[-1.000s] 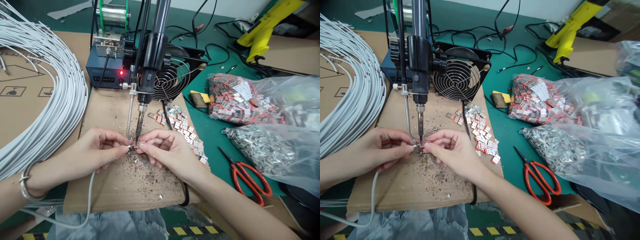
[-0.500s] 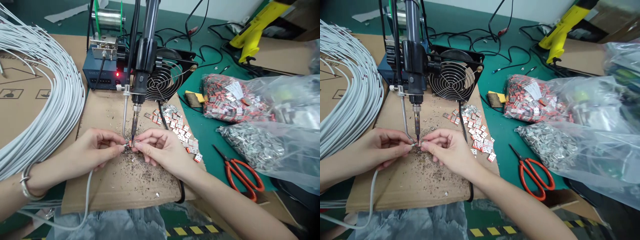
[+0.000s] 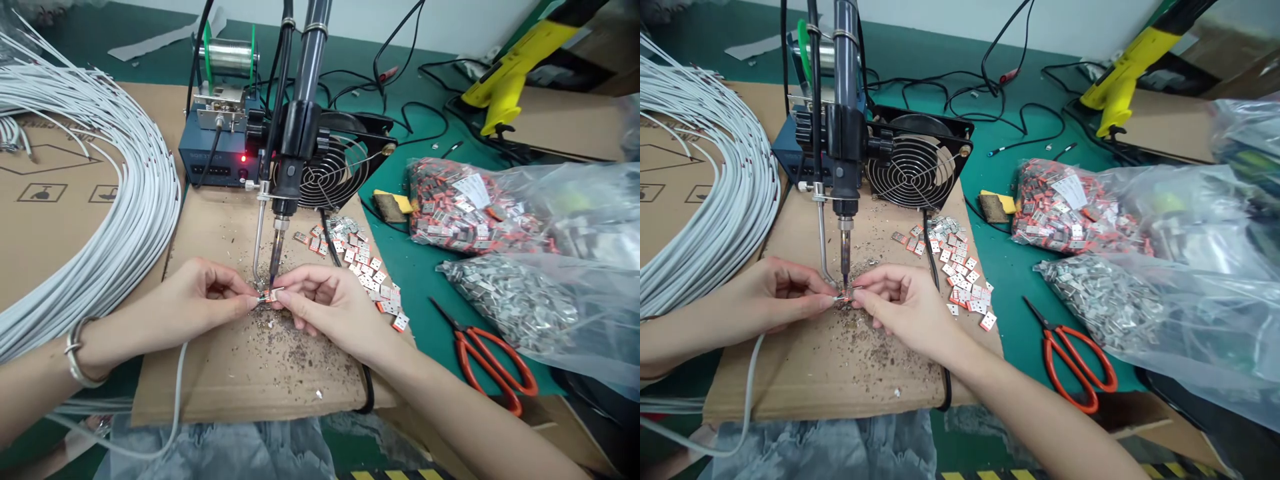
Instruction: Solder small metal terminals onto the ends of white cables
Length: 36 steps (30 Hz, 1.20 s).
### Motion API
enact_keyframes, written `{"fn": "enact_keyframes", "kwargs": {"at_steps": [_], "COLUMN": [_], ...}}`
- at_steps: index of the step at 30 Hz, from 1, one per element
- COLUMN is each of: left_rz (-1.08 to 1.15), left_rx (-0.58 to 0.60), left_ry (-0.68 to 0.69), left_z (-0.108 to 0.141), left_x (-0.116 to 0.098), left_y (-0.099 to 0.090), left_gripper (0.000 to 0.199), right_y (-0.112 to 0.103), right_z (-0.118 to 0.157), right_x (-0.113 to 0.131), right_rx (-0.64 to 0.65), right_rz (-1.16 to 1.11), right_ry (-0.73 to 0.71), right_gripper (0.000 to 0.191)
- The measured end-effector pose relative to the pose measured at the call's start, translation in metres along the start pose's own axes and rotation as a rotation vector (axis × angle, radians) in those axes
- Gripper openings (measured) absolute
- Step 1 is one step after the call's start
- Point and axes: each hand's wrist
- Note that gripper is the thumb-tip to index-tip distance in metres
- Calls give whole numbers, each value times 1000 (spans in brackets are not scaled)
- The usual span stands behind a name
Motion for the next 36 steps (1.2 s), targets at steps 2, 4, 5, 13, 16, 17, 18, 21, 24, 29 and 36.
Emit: {"fn": "enact_keyframes", "kwargs": {"at_steps": [2,4,5,13,16,17,18,21,24,29,36], "left_rz": [-25,-41,-44,1,4,2,-1,-7,-14,-9,-13], "left_rx": [-4,-11,-14,-10,-17,-17,-17,-15,-18,-24,-36], "left_ry": [2,10,17,36,9,7,9,32,58,42,29], "left_z": [-1,-1,-1,-1,0,0,0,0,-1,1,1], "left_x": [-1,-1,-1,0,-2,-2,-2,1,4,0,-3], "left_y": [0,0,0,-1,0,0,0,-1,-1,0,1], "left_gripper": [18,18,18,17,17,17,17,17,18,18,17], "right_y": [-1,-1,-2,0,-1,-1,-1,-2,-2,-1,-1], "right_z": [0,1,1,2,2,3,2,2,2,3,3], "right_x": [0,0,1,4,3,3,3,2,3,4,3], "right_rx": [13,25,28,-2,-3,0,2,2,-4,15,39], "right_rz": [-7,-17,-20,-19,-21,-23,-26,-29,-29,-56,-87], "right_ry": [7,14,18,46,53,52,50,50,49,30,18], "right_gripper": [20,18,17,16,17,17,18,19,20,17,13]}}
Point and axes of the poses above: each hand's wrist, its own z-axis away from the middle knuckle, its own y-axis out of the palm, x = y × z, and after that the axes turned 14 degrees about y, right-handed
